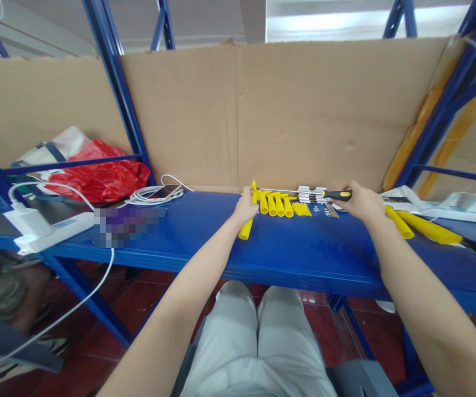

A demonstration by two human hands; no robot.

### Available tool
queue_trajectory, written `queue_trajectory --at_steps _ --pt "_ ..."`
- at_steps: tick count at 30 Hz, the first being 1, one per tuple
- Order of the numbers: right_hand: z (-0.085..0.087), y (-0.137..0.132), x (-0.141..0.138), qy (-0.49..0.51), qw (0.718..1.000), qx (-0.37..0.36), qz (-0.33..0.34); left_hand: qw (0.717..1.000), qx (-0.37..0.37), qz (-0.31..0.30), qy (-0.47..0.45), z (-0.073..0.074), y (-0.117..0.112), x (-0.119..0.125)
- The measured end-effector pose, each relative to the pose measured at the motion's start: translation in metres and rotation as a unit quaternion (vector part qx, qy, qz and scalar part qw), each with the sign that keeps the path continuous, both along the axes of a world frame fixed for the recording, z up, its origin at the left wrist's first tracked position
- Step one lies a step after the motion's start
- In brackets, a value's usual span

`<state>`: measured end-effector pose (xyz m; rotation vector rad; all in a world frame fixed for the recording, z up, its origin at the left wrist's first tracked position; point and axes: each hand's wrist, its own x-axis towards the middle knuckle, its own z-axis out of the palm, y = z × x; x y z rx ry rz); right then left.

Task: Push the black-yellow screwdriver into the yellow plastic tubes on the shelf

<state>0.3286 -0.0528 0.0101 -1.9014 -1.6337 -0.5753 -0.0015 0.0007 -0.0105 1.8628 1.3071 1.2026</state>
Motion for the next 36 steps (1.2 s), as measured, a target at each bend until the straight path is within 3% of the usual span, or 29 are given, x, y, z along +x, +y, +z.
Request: queue_trajectory --at_steps 4,10,16,20,26,29,36 --pt "0.002 0.0 0.002 -0.008 0.999 -0.035 0.01 1.0 0.003 0.009 0.003 0.001 -0.001 -0.001" --pt "0.009 -0.004 0.002 -0.035 0.994 -0.003 0.099 1.0 0.02 0.018 -0.002 -0.002 0.002 -0.002" --pt "0.009 -0.007 -0.001 -0.029 0.996 0.031 0.076 1.0 0.026 0.014 -0.007 -0.001 0.001 -0.001" --pt "0.007 -0.008 -0.004 0.001 0.999 -0.009 0.039 1.0 0.021 0.014 -0.004 0.001 -0.001 -0.001" --pt "0.011 -0.006 -0.002 -0.029 0.994 -0.002 0.109 0.999 0.023 0.025 0.003 0.001 -0.002 -0.002" --pt "0.012 -0.005 -0.001 -0.038 0.993 0.014 0.113 0.999 0.023 0.025 0.003 0.001 -0.002 -0.002" --pt "0.006 0.0 -0.002 -0.014 0.999 0.025 0.038 0.999 0.026 0.027 0.008 0.002 -0.003 -0.001"
